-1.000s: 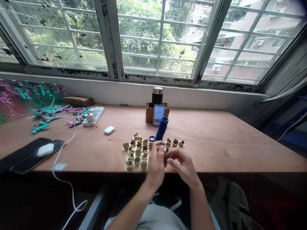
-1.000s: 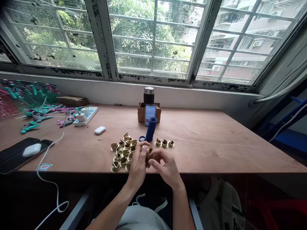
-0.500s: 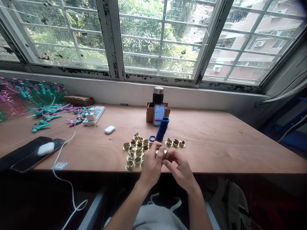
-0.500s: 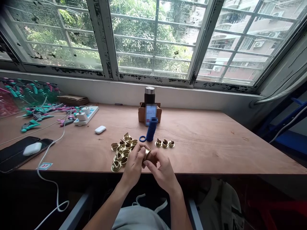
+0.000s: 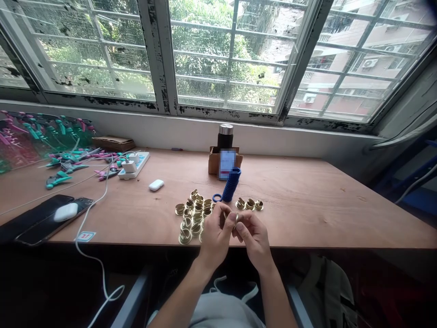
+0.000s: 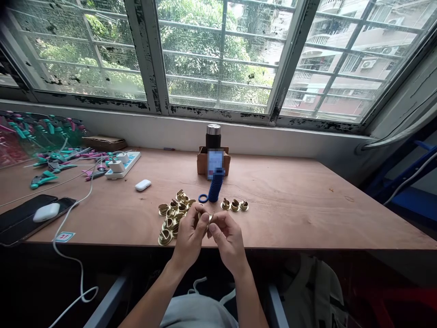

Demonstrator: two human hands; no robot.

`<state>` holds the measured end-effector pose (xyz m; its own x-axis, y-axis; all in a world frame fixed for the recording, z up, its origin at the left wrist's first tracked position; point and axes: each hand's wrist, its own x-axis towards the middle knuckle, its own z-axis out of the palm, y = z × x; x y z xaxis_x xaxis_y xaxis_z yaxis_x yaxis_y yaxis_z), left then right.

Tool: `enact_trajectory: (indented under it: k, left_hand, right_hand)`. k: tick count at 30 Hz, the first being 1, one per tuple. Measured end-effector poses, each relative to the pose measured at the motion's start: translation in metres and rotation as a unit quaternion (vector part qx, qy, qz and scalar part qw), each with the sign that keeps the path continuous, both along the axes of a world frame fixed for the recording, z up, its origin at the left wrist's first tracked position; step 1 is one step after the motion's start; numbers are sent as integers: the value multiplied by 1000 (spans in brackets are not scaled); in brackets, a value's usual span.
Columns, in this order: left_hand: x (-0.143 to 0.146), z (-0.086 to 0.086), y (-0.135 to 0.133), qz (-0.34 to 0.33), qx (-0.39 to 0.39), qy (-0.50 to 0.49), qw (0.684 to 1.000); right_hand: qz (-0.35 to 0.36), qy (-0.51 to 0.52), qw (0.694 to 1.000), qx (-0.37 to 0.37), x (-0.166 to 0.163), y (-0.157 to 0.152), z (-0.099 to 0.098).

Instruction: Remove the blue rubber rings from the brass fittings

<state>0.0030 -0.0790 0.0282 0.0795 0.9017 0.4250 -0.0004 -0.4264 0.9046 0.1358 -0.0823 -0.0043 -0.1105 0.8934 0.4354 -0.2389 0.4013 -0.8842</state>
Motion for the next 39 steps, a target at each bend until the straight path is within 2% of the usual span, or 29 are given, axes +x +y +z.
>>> enact_trajectory:
  k: [10,19,24,27,29,32,35,39]
  left_hand:
    - [3,-3,-2,6,25,35,999]
    - [4,-4,-5,14,31,51,998]
    - [4,-3,-5,3,31,30,999]
    - [1,-2,-5,42,55,41,997]
    - [-3,-1,-3,88,65,53,993]
    - [-10,0,2,128,56,49,989]
    - [-15,0,6,146,48,41,987]
    - [-18,0,8,175,65,61,980]
  right_hand:
    - [17,28,999,-37,-9,-1,2]
    - [25,61,996,-54,-9,0,-6]
    - [43,111,990,-74,-10,-4,3]
    - [28,124,990,-64,-7,-2,7]
    - [-20,73,996,-46,-2,2,6]
    - [-116,-98,988,-12,7,11,4]
    - [-174,-261,950,9,11,17,0]
    - [-198,-399,895,15,9,21,-5]
